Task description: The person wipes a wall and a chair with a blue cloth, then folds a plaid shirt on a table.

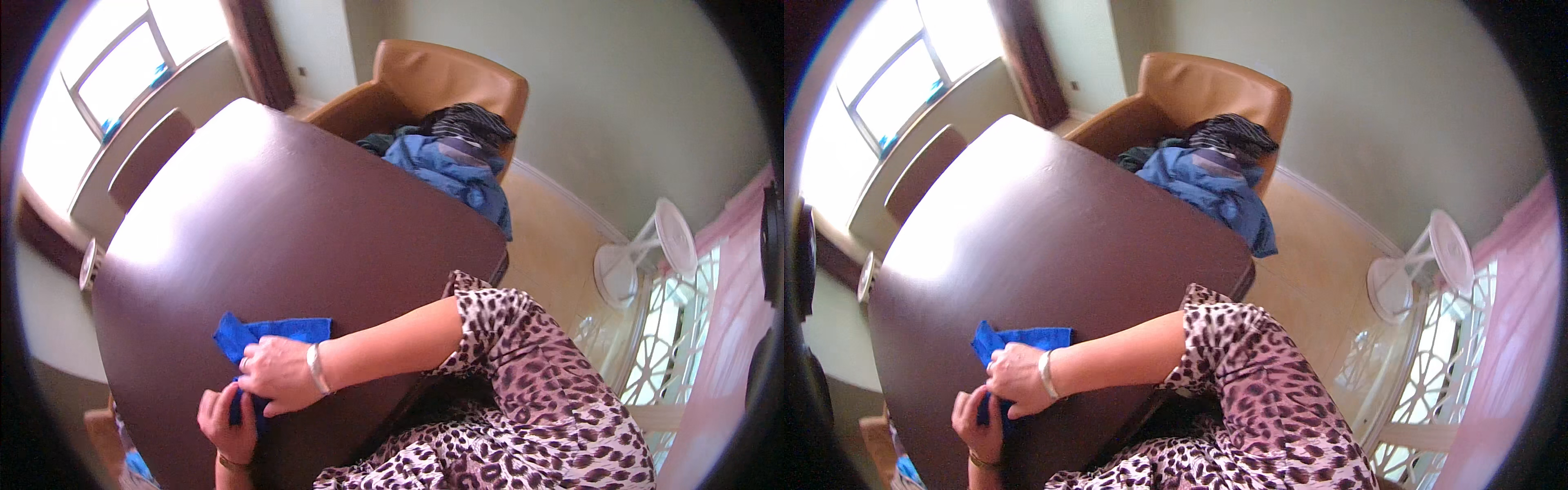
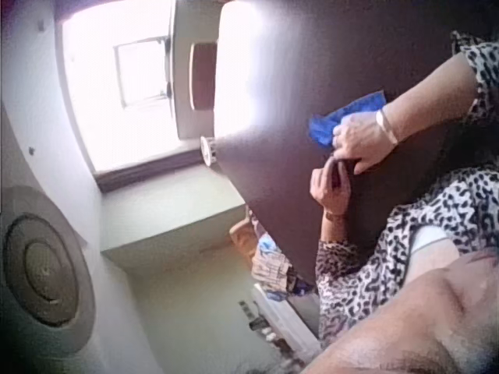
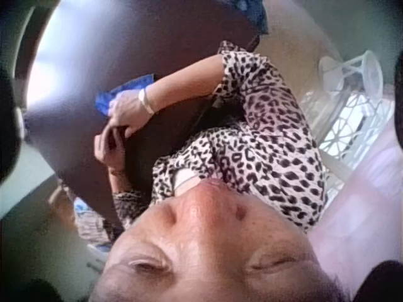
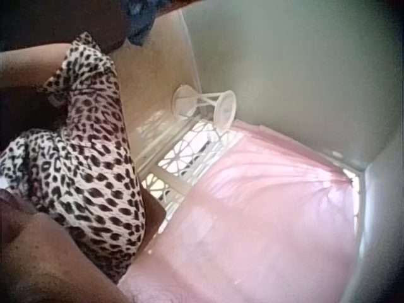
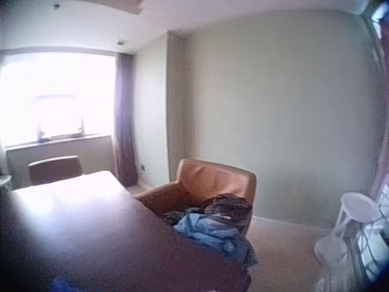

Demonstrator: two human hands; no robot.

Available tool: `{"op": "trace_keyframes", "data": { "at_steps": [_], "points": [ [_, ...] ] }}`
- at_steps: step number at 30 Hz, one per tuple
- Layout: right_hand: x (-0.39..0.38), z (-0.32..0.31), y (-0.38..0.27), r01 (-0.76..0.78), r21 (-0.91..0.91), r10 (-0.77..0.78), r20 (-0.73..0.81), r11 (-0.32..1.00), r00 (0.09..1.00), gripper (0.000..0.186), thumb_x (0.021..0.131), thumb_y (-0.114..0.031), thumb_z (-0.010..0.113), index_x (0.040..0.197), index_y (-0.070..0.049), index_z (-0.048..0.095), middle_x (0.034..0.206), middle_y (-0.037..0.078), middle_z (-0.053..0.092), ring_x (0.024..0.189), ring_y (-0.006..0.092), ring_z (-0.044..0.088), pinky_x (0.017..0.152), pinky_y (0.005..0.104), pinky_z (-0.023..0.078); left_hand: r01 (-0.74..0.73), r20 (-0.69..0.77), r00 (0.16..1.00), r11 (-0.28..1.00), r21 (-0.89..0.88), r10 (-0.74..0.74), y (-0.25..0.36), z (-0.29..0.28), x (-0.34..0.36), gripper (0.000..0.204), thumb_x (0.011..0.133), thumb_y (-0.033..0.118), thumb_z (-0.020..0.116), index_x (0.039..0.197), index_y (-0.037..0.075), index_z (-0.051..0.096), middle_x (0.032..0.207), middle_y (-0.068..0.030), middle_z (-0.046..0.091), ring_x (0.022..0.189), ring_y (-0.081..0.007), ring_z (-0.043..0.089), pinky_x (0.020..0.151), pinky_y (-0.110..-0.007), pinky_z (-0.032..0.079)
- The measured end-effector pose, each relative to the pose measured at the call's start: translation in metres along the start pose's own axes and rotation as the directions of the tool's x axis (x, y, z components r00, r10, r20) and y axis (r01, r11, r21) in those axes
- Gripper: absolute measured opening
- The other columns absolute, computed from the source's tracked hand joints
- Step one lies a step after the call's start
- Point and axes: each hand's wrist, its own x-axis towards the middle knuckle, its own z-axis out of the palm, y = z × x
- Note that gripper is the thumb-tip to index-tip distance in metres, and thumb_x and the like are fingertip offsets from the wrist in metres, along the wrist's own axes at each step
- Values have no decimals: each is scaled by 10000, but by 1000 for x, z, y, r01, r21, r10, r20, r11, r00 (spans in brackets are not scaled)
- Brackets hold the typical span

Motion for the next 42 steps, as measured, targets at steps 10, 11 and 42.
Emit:
{"op": "trace_keyframes", "data": {
  "at_steps": [10,11,42],
  "points": [
    [21,-9,19,-126,407,180,-96,905,979,439,908,-212,667,1294,-37,551,977,244,683,874,386,691,766,421,553,93,-133,983,967,-237,-127,-32,-16,10,838,732,353,849,1401,33,459,1315,-178,529,1211,-317,520,1027,-417,416],
    [24,-5,15,-88,456,162,-125,886,979,412,922,-176,656,1295,-33,556,946,239,687,861,357,706,770,396,551,61,-147,985,983,-174,-87,-27,-22,7,871,717,353,859,1412,32,444,1336,-187,522,1243,-340,502,1048,-435,403],
    [97,98,-45,-214,610,268,3,763,963,755,835,62,648,1502,-4,299,1011,76,630,869,97,605,709,240,500,239,-79,922,718,-654,-379,-96,-93,-62,569,801,262,755,1258,-28,576,1113,-218,666,1022,-318,668,932,-388,521]
  ]
}}
